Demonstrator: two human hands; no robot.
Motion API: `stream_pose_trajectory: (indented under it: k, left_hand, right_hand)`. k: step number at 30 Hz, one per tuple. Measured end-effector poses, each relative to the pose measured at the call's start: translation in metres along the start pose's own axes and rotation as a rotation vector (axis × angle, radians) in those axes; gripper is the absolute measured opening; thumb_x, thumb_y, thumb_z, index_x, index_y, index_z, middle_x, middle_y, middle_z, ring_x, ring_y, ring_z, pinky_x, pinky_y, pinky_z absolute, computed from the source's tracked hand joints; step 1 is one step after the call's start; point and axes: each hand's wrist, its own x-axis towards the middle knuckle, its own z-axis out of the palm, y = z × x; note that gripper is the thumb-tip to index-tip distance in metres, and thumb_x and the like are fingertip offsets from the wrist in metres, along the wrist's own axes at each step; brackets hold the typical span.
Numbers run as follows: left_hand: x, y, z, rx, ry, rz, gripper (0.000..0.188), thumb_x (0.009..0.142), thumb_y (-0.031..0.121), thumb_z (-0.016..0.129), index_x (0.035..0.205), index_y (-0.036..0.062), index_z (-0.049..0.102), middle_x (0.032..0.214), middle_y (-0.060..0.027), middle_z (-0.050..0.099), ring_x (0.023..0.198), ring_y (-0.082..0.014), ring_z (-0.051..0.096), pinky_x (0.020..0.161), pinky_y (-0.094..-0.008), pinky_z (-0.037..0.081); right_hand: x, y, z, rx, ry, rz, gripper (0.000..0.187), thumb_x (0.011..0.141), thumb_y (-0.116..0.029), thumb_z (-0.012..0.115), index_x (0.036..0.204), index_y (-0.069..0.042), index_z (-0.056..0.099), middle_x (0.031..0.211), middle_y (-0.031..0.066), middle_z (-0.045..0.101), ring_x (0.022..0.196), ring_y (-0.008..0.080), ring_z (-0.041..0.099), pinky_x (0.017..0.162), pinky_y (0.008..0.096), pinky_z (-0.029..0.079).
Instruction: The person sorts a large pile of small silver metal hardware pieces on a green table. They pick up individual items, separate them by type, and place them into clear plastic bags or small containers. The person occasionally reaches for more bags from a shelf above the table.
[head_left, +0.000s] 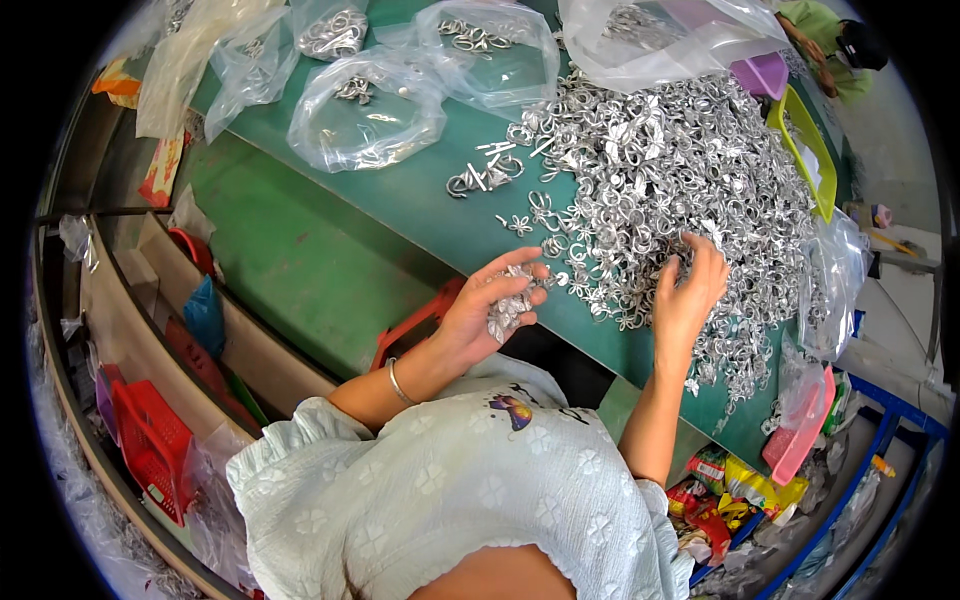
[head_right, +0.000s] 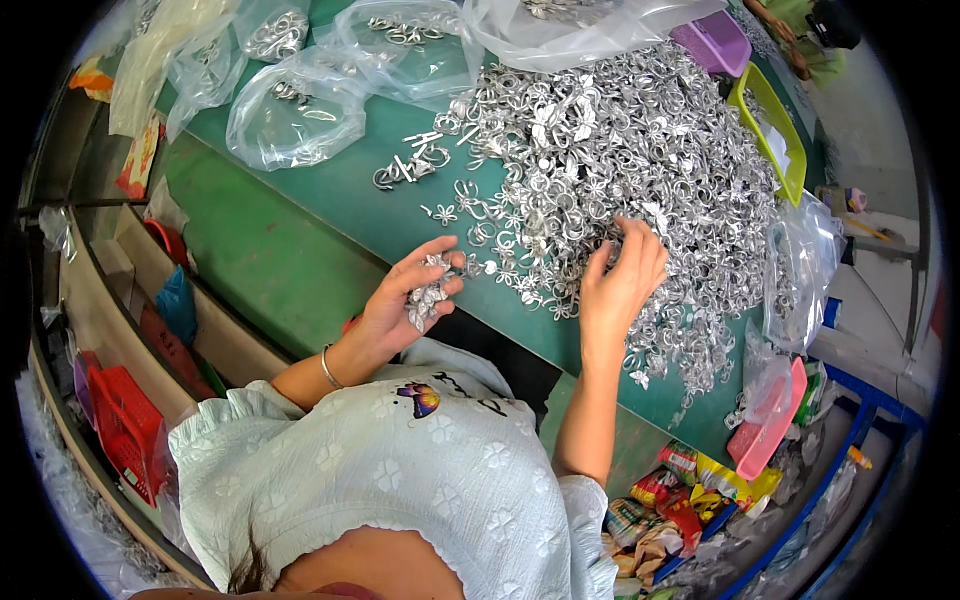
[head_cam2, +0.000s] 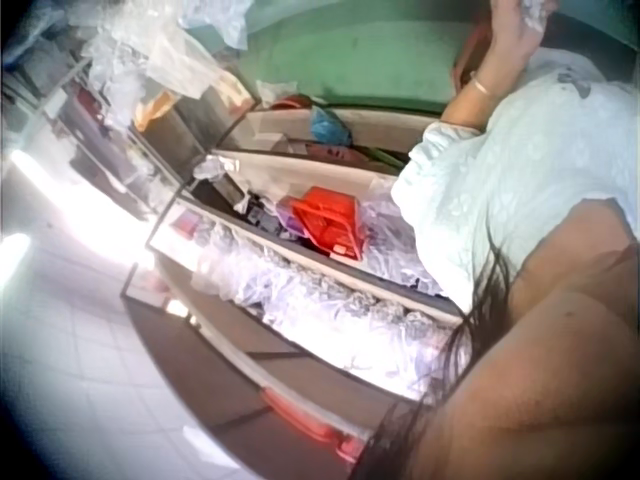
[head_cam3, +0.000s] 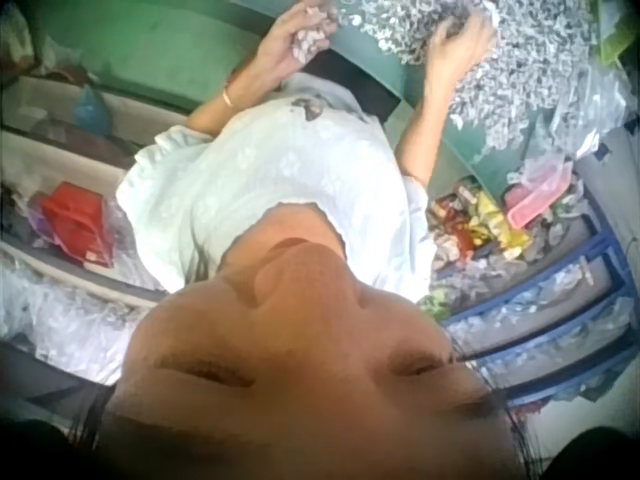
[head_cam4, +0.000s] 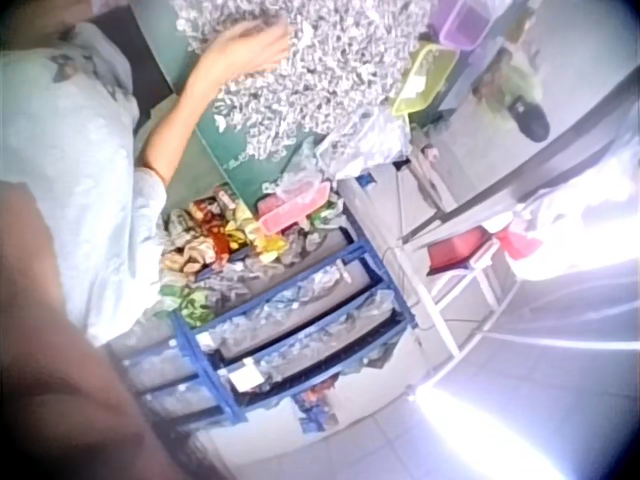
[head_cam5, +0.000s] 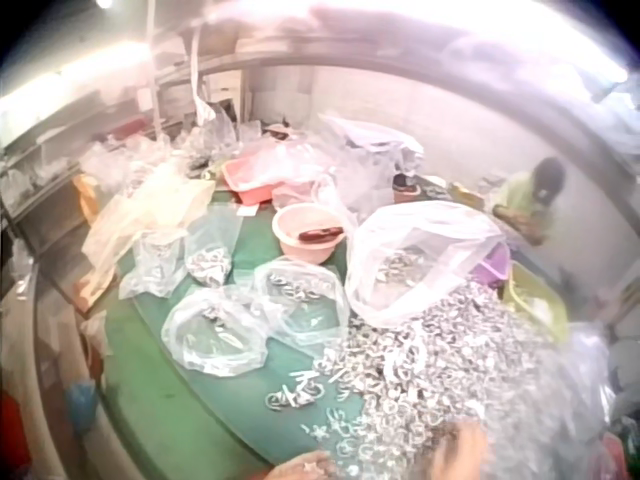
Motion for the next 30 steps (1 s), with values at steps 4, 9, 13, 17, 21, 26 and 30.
stream_pose_trajectory:
  k: [4,9,13,17,21,26,30]
  left_hand:
    - [0.001,-0.003,0.006,0.012,0.001,-0.028,0.041,0.083,0.003,0.057,0.122,0.0055,0.046,0.106,-0.0079,0.052,0.084,-0.0157,0.053,0.064,-0.0268,0.051]
    - [0.002,-0.008,0.012,0.012,0.038,-0.019,0.039,0.083,0.002,0.058,0.121,0.0063,0.047,0.105,-0.0069,0.053,0.088,-0.0162,0.054,0.067,-0.0274,0.051]
    - [0.004,-0.004,0.003,0.042,0.032,0.004,0.04,0.083,0.003,0.057,0.121,0.0056,0.047,0.113,-0.0091,0.053,0.099,-0.0208,0.055,0.077,-0.0321,0.053]
    - [0.001,-0.002,0.01,0.11,0.014,-0.011,0.039,0.084,0.003,0.055,0.122,0.0031,0.047,0.12,-0.0135,0.052,0.11,-0.0277,0.053,0.09,-0.0401,0.048]
    - [0.003,-0.007,0.011,0.099,-0.048,-0.098,0.042,0.084,0.002,0.052,0.125,0.0035,0.044,0.124,-0.0147,0.049,0.114,-0.0298,0.05,0.094,-0.0424,0.045]
    - [0.003,-0.01,0.017,0.112,-0.063,-0.085,0.044,0.082,0.0,0.052,0.126,0.0021,0.043,0.126,-0.0163,0.047,0.118,-0.0314,0.047,0.098,-0.0436,0.042]
    - [0.003,-0.01,0.016,0.108,-0.072,-0.069,0.046,0.081,0.0,0.051,0.127,0.0018,0.042,0.129,-0.017,0.045,0.12,-0.0324,0.045,0.1,-0.0449,0.04]
  right_hand:
    - [0.025,-0.032,0.013,0.134,-0.043,-0.197,0.03,0.076,-0.01,0.063,0.104,-0.004,0.057,0.107,0.0127,0.054,0.104,0.0285,0.047,0.089,0.0419,0.033]
    - [0.02,-0.043,0.037,-0.054,-0.224,-0.286,0.036,0.076,-0.016,0.065,0.109,-0.003,0.055,0.112,0.013,0.052,0.106,0.0295,0.046,0.09,0.0438,0.034]
    - [-0.003,-0.038,0.016,0.021,-0.295,-0.417,0.03,0.074,-0.01,0.065,0.102,-0.004,0.057,0.117,0.0113,0.051,0.116,0.0273,0.043,0.091,0.0412,0.035]
    - [-0.004,-0.026,0.007,0.332,-0.249,-0.356,0.016,0.074,-0.006,0.064,0.09,-0.005,0.062,0.102,0.0093,0.058,0.107,0.0256,0.05,0.087,0.0381,0.036]
    - [0.026,-0.022,0.023,0.135,0.002,-0.085,0.009,0.076,-0.013,0.065,0.077,-0.004,0.064,0.079,0.0074,0.06,0.081,0.0246,0.052,0.074,0.0375,0.035]
    - [0.048,-0.027,0.046,-0.301,-0.105,-0.138,0.02,0.072,-0.022,0.069,0.072,-0.003,0.065,0.08,0.0092,0.058,0.085,0.0253,0.051,0.075,0.0388,0.034]
    - [0.042,-0.019,0.047,-0.104,-0.051,-0.081,0.016,0.07,-0.018,0.071,0.073,-0.005,0.063,0.079,0.007,0.058,0.084,0.0246,0.05,0.076,0.0381,0.032]
